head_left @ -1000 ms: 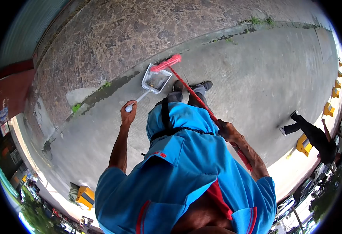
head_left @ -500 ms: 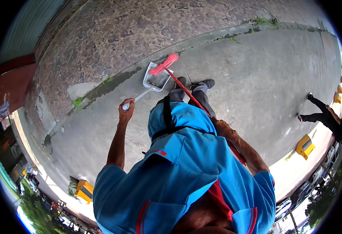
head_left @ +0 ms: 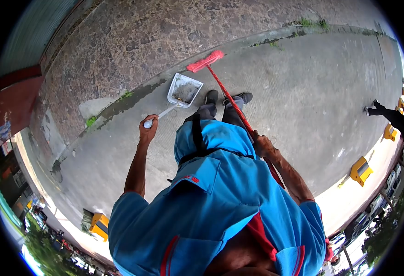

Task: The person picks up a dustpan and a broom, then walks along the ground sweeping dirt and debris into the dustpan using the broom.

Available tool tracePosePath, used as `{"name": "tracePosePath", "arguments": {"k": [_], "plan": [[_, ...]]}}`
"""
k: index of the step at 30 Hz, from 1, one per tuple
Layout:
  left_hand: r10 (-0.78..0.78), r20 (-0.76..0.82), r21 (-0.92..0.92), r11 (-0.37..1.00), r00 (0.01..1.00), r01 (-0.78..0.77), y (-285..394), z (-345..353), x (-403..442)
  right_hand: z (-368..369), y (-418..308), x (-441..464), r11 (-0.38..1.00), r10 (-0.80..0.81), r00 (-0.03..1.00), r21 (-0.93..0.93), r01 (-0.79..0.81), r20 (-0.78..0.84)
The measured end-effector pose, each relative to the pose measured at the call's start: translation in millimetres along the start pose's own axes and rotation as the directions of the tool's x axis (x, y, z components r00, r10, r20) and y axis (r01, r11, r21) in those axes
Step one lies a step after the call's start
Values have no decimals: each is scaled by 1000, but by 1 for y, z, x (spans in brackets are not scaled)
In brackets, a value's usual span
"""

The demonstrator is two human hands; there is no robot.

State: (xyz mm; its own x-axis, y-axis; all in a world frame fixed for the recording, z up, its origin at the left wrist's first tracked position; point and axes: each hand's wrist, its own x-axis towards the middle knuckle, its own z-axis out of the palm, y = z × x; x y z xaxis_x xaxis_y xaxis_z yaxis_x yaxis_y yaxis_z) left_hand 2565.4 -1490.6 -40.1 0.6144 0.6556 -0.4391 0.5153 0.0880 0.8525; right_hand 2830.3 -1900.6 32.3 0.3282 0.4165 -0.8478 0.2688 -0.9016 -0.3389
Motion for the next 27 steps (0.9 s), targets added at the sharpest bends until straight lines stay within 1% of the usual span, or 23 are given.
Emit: {"name": "tracePosePath", "arguments": {"k": [2,3,4,6,7,8,10,11,12,14,15,16,18,20,22,24,25,27], "plan": [[15,6,2,1000,1000,-15,0,2,4,8,7,-4,985,-31,999,-171,32,4],[18,10,10,1000,1000,-18,-1,0,1,7,9,-6,982,-83,996,-165,89,45],[11,16,15,1000,1000,-11,-2,-3,-3,9,12,-13,984,-78,996,-158,85,51],[14,28,63,998,1000,-16,-2,-2,5,1,18,-18,980,-146,989,-132,147,20],[-6,23,61,998,1000,5,0,-2,6,-19,3,-30,989,-40,994,149,24,102],[-1,22,57,998,1000,0,2,0,6,-28,1,-37,989,-41,994,145,26,97],[-98,18,14,995,995,98,7,0,4,-36,-1,-52,976,-32,997,218,14,77],[-92,23,11,996,995,92,6,3,7,-38,-4,-55,967,33,999,252,-36,15],[-63,19,-11,998,998,63,4,6,7,-41,-2,-52,967,37,999,251,-39,11],[-42,19,-32,999,999,43,3,8,4,-46,2,-41,926,164,985,354,-132,-61],[-29,13,1,1000,1000,29,4,7,4,-48,-1,-35,925,179,977,358,-126,-119],[-13,5,33,999,1000,13,6,7,6,-48,4,-20,935,195,974,320,-151,-111],[-26,14,36,999,1000,25,11,4,6,-48,2,-9,927,217,970,334,-170,-108],[-34,21,37,999,999,33,11,2,6,-30,4,-6,933,194,979,323,-162,-69],[-31,24,5,999,999,31,8,0,7,-22,-10,-20,951,164,986,266,-160,5],[-19,32,-11,1000,999,20,12,1,9,6,10,-23,991,-10,998,131,17,-55],[-16,44,-21,1000,999,17,13,1,6,12,20,-25,991,-4,999,132,11,-50],[-17,46,-16,1000,999,18,11,2,8,-2,11,-34,955,-170,985,249,160,21]]}}
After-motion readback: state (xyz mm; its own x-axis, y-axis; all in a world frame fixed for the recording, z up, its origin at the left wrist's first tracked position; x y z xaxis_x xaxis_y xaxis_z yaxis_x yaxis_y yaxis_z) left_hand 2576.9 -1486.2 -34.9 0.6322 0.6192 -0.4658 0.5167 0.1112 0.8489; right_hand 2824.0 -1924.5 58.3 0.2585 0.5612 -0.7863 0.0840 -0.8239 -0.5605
